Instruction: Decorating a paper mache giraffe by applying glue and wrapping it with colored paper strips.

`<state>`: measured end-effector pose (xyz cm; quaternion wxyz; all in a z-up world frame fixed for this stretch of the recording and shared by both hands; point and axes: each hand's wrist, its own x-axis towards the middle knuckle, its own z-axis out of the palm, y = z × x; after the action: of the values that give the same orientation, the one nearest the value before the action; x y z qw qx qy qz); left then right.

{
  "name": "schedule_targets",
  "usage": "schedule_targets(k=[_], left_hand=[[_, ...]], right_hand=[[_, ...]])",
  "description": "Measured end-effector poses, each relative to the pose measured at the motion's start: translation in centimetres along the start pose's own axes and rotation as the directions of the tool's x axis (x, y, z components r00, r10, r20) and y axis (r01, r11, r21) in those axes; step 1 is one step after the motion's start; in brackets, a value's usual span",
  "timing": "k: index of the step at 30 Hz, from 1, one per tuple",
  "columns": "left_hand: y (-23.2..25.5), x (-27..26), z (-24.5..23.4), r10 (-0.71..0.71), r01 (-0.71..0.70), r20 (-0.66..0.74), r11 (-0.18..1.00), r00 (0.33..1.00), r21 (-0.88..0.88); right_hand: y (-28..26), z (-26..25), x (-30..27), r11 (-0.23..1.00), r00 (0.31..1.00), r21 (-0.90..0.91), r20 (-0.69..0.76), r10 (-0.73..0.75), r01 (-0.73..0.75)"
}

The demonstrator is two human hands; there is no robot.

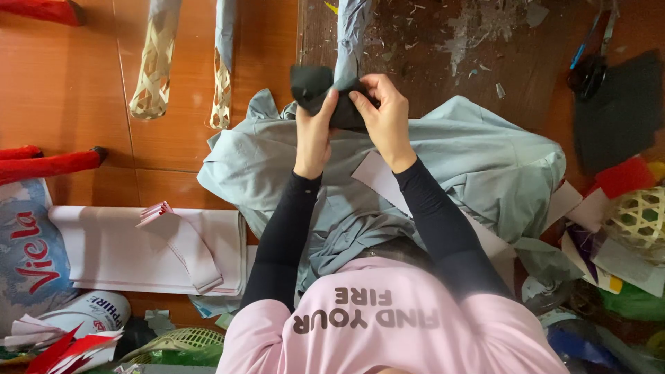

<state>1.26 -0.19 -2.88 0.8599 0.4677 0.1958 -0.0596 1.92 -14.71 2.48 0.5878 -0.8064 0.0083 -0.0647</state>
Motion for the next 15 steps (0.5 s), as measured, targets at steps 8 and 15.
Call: schedule_targets(k=[8,15], left_hand=[[0.8,1.6,1.7,0.15,-0.14,-0.016,0.954,0.989,0.265],[3.5,3.9,2.1,-0.134,0.027,0.267,0.929,0.954,0.37]], right_hand=[[0.8,-0.1,1.4,0.997,0.995,0.024,0.06,0.074,-0.075],[0.5,-1.3,3.0,0.978,0.967,0.105,0.2,0.158,-0.182]])
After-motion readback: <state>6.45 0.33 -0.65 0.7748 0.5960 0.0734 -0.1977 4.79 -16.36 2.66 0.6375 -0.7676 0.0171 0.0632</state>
